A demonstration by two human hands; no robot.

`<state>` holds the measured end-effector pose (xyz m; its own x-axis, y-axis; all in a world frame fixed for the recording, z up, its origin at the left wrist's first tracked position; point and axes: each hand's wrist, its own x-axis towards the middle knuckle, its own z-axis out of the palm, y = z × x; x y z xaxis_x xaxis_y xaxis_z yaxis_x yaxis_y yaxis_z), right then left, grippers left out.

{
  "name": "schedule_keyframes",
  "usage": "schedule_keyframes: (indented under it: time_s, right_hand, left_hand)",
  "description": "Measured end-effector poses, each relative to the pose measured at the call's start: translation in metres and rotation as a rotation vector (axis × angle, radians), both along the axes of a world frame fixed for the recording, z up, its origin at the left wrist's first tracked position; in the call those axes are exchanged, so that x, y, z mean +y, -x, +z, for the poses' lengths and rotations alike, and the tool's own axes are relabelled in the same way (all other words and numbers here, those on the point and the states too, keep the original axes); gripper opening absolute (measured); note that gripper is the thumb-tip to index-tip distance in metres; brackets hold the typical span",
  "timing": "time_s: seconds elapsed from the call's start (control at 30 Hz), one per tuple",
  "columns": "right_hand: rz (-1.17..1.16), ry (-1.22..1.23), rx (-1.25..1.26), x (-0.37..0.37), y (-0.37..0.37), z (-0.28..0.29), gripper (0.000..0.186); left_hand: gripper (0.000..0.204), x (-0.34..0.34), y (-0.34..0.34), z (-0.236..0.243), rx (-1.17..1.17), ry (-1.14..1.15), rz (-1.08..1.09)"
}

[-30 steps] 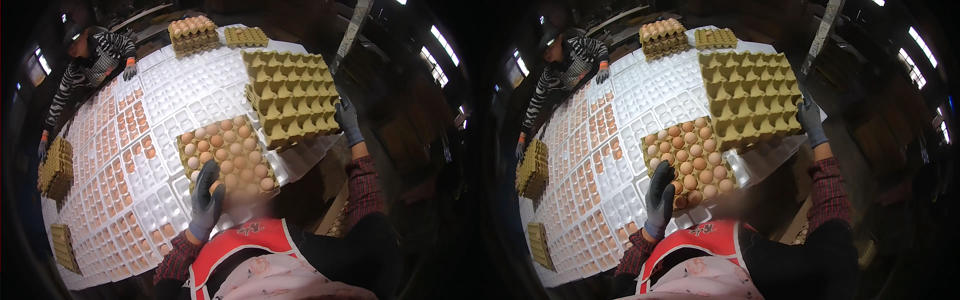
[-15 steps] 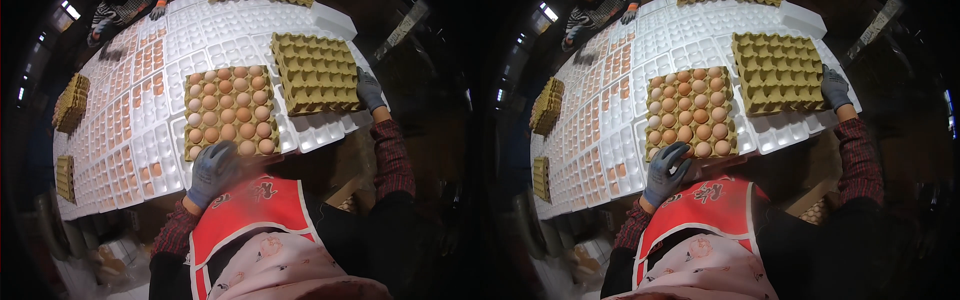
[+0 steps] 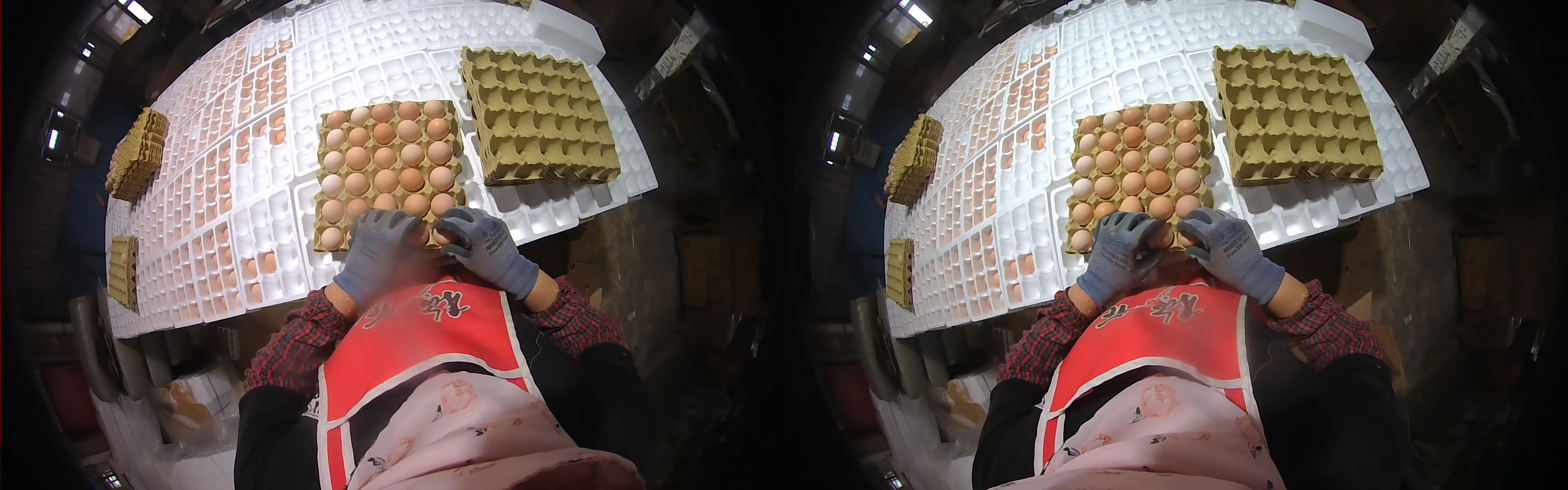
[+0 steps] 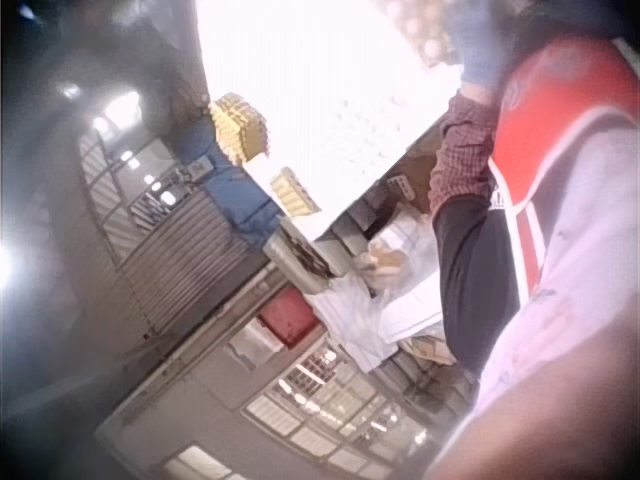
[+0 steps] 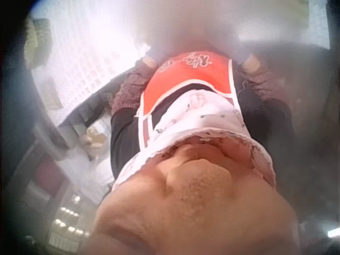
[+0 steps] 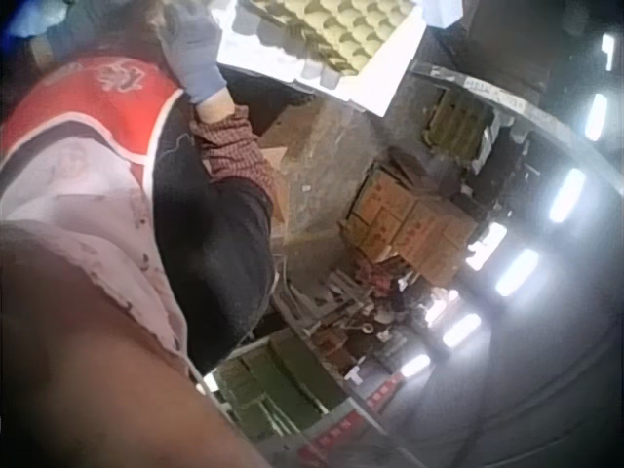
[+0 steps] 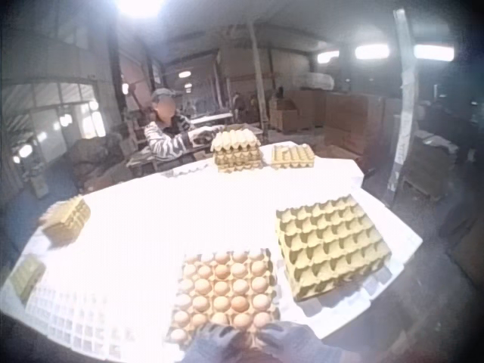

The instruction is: The person transfers eggs by hand from cardboard cartons into the slots of plastic trays and moves empty cartons on the table.

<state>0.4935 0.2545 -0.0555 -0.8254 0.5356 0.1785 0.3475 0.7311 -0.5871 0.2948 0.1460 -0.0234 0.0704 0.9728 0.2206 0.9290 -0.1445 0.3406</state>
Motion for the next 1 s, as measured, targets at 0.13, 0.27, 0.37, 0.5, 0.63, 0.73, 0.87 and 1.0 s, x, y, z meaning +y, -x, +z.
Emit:
schedule_keyframes:
  time_s: [0.13,0.27,0.37,0.5,0.63,0.73,0.87,1.0]
  right_hand:
    - [0.007,0.133,0.225,0.007,-0.002,-0.009,0.04]
    - [-0.205,1.116,0.726,0.01,-0.008,-0.005,0.037]
    - [-0.087,0.414,0.478,0.036,0.001,-0.001,0.034]
    - [-0.085,-0.139,-0.069,0.025,0.03,0.013,0.036]
    - [-0.036,-0.181,-0.085,0.035,0.024,0.001,0.043]
    - [-0.391,0.918,0.492,0.037,0.018,0.017,0.048]
    - [-0.224,0.862,0.394,0.045,0.04,0.045,0.053]
    - [-0.246,-0.403,-0.434,0.041,0.069,0.036,0.047]
  left_hand:
    - [0.041,0.001,-0.005,-0.003,0.036,-0.035,-0.005]
    - [0.039,-0.002,0.007,0.008,-0.06,-0.048,-0.049]
    - [0.038,0.017,0.043,-0.004,-0.72,-0.19,0.04]
    - [0.033,0.04,0.014,0.028,-0.016,0.193,-0.016]
    - [0.02,0.06,0.007,-0.003,0.384,0.19,-0.103]
    - [0.037,0.057,0.041,0.003,-0.116,0.236,-0.035]
    - [0.048,0.057,0.088,0.006,-0.599,0.039,-0.09]
    - [0.032,0.087,0.032,-0.012,0.278,0.022,0.063]
